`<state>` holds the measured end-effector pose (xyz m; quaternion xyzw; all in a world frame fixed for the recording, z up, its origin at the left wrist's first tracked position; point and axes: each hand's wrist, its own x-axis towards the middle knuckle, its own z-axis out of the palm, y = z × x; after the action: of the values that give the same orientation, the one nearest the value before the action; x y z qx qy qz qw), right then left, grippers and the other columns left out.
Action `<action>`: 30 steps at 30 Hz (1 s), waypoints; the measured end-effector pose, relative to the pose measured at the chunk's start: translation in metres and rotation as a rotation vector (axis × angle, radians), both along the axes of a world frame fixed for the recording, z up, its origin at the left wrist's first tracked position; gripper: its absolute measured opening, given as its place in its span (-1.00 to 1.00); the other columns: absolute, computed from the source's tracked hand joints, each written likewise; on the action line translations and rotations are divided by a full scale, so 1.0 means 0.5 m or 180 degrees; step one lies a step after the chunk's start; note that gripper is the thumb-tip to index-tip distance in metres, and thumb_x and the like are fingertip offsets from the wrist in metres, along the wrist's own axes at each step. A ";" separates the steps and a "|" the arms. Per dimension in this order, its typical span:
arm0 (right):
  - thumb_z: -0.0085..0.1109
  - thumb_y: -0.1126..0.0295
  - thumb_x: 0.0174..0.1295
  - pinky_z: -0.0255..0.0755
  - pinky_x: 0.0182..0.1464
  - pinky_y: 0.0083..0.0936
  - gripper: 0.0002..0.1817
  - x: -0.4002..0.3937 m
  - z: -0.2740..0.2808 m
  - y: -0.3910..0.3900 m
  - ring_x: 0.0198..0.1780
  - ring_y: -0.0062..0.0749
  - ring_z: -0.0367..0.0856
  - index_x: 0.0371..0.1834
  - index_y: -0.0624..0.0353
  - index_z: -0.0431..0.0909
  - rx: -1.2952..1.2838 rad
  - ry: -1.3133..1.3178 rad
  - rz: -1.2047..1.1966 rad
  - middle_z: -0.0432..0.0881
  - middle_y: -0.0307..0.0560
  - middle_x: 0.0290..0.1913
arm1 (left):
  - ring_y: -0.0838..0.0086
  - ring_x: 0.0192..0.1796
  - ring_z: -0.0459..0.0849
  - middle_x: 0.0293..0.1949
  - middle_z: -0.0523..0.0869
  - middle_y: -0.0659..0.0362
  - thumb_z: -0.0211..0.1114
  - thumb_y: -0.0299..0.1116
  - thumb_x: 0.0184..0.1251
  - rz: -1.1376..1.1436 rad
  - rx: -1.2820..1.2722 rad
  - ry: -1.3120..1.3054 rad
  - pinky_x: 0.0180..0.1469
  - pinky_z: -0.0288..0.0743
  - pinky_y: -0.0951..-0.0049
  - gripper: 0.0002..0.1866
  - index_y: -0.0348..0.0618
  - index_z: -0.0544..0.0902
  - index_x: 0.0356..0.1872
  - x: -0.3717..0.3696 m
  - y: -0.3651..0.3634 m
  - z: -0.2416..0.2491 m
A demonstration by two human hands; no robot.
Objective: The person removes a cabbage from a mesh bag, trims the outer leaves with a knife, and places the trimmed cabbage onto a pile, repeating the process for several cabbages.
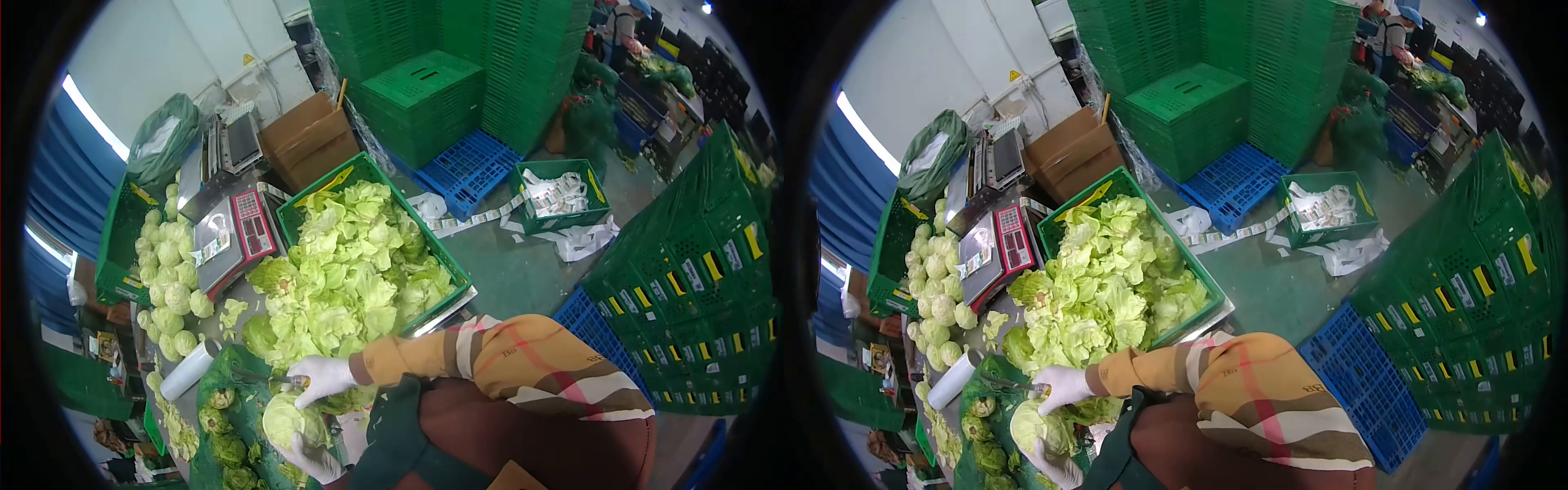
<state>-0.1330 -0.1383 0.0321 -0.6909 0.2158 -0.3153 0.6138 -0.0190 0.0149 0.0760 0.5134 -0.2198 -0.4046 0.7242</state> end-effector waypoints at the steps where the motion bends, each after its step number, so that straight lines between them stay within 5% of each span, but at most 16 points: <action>1: 0.47 0.17 -0.05 0.50 -0.18 -0.38 -0.48 -0.013 0.013 -0.001 -0.20 -0.23 0.61 -0.05 0.24 0.64 -0.0006 -0.0015 0.0044 0.68 0.02 -0.15 | 0.10 0.28 0.46 0.28 0.39 -0.07 0.27 -0.43 0.08 0.0032 -0.0001 0.0146 0.30 0.41 0.10 -0.21 -0.23 0.21 0.42 0.001 0.002 0.003; 3: 0.40 0.22 0.14 0.42 -0.40 -0.55 -0.54 -0.048 0.052 -0.002 -0.46 -0.55 0.50 0.08 0.17 0.58 0.1026 0.0097 0.0441 0.64 -0.18 -0.23 | 0.09 0.24 0.50 0.25 0.44 -0.08 0.25 -0.41 0.14 -0.0107 -0.0068 0.0179 0.24 0.47 0.12 -0.25 -0.24 0.21 0.42 0.025 0.007 -0.033; 5: 0.36 0.31 0.20 0.27 -0.55 -0.69 -0.58 -0.047 0.040 -0.006 -0.61 -0.73 0.35 0.13 0.14 0.58 0.1187 -0.0012 0.0536 0.60 -0.29 -0.36 | 0.15 0.23 0.52 0.23 0.47 -0.05 0.26 -0.45 0.11 0.0143 -0.0038 0.0140 0.25 0.48 0.19 -0.26 -0.25 0.25 0.39 0.044 0.013 -0.076; 13: 0.32 0.36 0.23 0.24 -0.56 -0.73 -0.60 -0.074 0.061 0.001 -0.63 -0.75 0.34 0.14 0.11 0.58 0.1755 0.0398 0.0571 0.57 -0.32 -0.46 | 0.18 0.22 0.52 0.20 0.48 -0.04 0.31 -0.42 0.00 0.0133 -0.0317 0.0261 0.30 0.42 0.20 -0.22 -0.32 0.26 0.35 -0.005 0.002 -0.036; 23: 0.26 0.47 0.19 0.31 -0.51 -0.72 -0.64 -0.090 0.028 -0.021 -0.57 -0.72 0.41 0.08 0.24 0.59 0.1894 0.0174 0.0571 0.61 -0.23 -0.28 | 0.11 0.33 0.44 0.32 0.41 -0.10 0.33 -0.14 0.13 -0.0437 -0.0094 0.1367 0.38 0.33 0.07 -0.16 -0.29 0.23 0.40 -0.025 -0.003 -0.029; 24: 0.25 0.47 0.18 0.33 -0.51 -0.72 -0.67 -0.094 0.029 -0.022 -0.56 -0.72 0.42 0.04 0.26 0.60 0.1837 0.0196 0.0589 0.62 -0.21 -0.25 | 0.14 0.35 0.42 0.33 0.44 -0.04 0.19 -0.06 0.34 -0.0699 -0.0329 0.1315 0.40 0.28 0.09 -0.30 -0.27 0.30 0.39 -0.020 -0.001 -0.044; 29: 0.26 0.46 0.17 0.33 -0.53 -0.69 -0.68 -0.099 0.006 -0.022 -0.57 -0.71 0.41 0.02 0.21 0.61 0.1813 0.0110 0.0467 0.65 -0.18 -0.23 | 0.17 0.32 0.44 0.32 0.46 -0.02 0.04 0.02 0.44 -0.0457 0.0096 0.0882 0.37 0.29 0.12 -0.36 -0.23 0.34 0.37 -0.006 0.008 -0.079; 30: 0.26 0.43 0.17 0.33 -0.54 -0.67 -0.69 -0.103 0.013 -0.020 -0.58 -0.70 0.40 0.00 0.20 0.62 0.1632 0.0218 0.0393 0.65 -0.18 -0.26 | 0.16 0.33 0.43 0.33 0.44 -0.01 0.02 0.04 0.44 -0.0665 -0.0043 0.1456 0.39 0.26 0.10 -0.35 -0.21 0.32 0.39 -0.002 0.003 -0.084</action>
<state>-0.1845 -0.1483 0.0386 -0.5349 0.2668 -0.1887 0.7792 -0.0199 0.0165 0.0343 0.3781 -0.1047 -0.5815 0.7127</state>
